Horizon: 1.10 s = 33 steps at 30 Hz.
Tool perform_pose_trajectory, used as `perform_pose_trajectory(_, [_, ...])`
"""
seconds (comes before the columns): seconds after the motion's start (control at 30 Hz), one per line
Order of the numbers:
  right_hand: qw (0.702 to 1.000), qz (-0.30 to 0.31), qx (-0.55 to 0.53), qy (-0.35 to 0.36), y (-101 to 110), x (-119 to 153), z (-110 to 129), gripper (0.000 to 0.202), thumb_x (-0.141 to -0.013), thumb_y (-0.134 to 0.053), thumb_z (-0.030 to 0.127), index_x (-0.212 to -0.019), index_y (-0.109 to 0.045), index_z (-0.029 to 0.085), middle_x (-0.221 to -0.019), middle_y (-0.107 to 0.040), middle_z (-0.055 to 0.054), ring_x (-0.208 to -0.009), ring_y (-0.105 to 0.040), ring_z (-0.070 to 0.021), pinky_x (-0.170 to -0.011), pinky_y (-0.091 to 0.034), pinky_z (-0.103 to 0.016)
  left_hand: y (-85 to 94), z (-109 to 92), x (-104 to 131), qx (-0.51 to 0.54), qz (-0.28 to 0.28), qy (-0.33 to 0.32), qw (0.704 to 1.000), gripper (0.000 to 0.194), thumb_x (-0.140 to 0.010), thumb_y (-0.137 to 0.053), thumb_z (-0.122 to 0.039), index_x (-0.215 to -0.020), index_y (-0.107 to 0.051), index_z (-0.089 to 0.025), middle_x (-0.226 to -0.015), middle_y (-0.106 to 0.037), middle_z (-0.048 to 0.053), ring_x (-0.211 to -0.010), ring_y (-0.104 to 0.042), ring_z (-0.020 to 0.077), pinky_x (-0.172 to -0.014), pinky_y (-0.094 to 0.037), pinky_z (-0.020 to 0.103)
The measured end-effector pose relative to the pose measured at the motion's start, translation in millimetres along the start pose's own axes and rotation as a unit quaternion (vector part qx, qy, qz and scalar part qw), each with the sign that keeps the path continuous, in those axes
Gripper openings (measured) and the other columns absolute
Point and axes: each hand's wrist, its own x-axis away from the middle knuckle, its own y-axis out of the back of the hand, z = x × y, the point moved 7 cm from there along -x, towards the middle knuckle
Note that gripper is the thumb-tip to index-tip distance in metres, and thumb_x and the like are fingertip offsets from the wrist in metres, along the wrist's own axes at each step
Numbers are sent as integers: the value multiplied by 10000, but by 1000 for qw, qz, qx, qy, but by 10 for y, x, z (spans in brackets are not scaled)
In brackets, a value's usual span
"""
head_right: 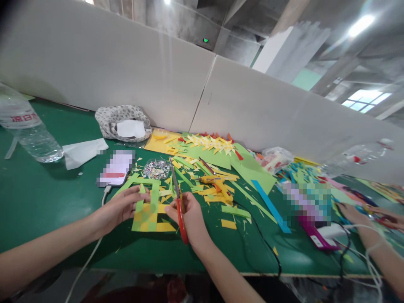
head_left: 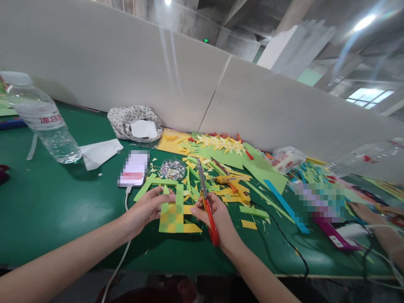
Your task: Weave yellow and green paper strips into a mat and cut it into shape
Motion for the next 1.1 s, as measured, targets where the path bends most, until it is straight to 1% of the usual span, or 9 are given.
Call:
perform_pose_trajectory(0.13, [999,15,42,5,-52,31,-51,402,-564,-753,358,-751,-433,203,-680,-560,32,-581,-526,-113,-544,-447,-249,92,-36,-22,-92,-53,-47,993,297,-596,-769,-298,-816,-590,-207,-735,-564,-38,-714,-547,111,-556,-389,182])
perform_pose_trajectory(0.23, [988,-31,140,50,11,74,6,359,-641,-700,372,-813,-430,210,-701,-544,34,-559,-493,-105,-539,-427,-245,178,-37,-53,-94,-84,-66,990,260,-586,-772,-305,-739,-591,-198,-687,-564,-39,-695,-542,117,-557,-382,192])
perform_pose_trajectory(0.3, [969,-79,220,83,72,123,90,366,-666,-671,391,-863,-418,214,-699,-513,38,-551,-468,-108,-529,-409,-246,232,-35,-69,-72,-103,-68,990,265,-600,-763,-345,-735,-582,-204,-680,-572,-42,-690,-555,123,-558,-394,201])
perform_pose_trajectory(0.37, [943,-102,296,110,85,172,172,385,-679,-645,412,-907,-407,213,-727,-515,21,-579,-477,-127,-538,-402,-257,250,-39,-78,-43,-105,-64,992,284,-600,-763,-369,-745,-578,-210,-704,-592,-38,-698,-577,136,-570,-421,219])
perform_pose_trajectory(0.53, [883,-73,444,130,-27,224,227,404,-677,-611,418,-957,-415,204,-853,-565,-48,-674,-533,-184,-564,-397,-285,193,-101,-37,-20,-92,-59,994,257,-607,-767,-356,-753,-615,-207,-746,-626,-33,-723,-597,130,-574,-447,206])
perform_pose_trajectory(0.63, [860,-55,493,117,-70,215,192,393,-682,-588,433,-954,-428,197,-843,-567,-58,-682,-548,-204,-544,-383,-284,134,-125,3,-8,-79,-54,995,231,-622,-755,-355,-738,-632,-198,-749,-647,-20,-723,-603,133,-583,-464,213])
perform_pose_trajectory(0.77, [855,-38,508,102,-91,203,166,397,-692,-564,448,-964,-430,192,-787,-553,-43,-667,-550,-206,-532,-379,-279,105,-95,15,-1,-68,-47,997,218,-621,-756,-346,-731,-642,-195,-729,-657,-16,-720,-610,145,-605,-484,237])
perform_pose_trajectory(1.0, [860,-24,502,89,-121,222,179,421,-692,-554,469,-971,-419,185,-746,-539,-31,-619,-535,-189,-510,-364,-266,101,-89,6,-28,-64,-78,994,170,-638,-748,-332,-684,-661,-194,-745,-675,-11,-769,-606,137,-657,-471,211])
perform_pose_trajectory(1.1, [862,-18,499,87,-132,230,172,426,-694,-555,473,-976,-416,187,-732,-538,-26,-597,-529,-182,-501,-353,-261,81,-87,15,-19,-52,-74,996,181,-633,-747,-344,-695,-656,-200,-764,-687,-1,-796,-619,164,-681,-487,246])
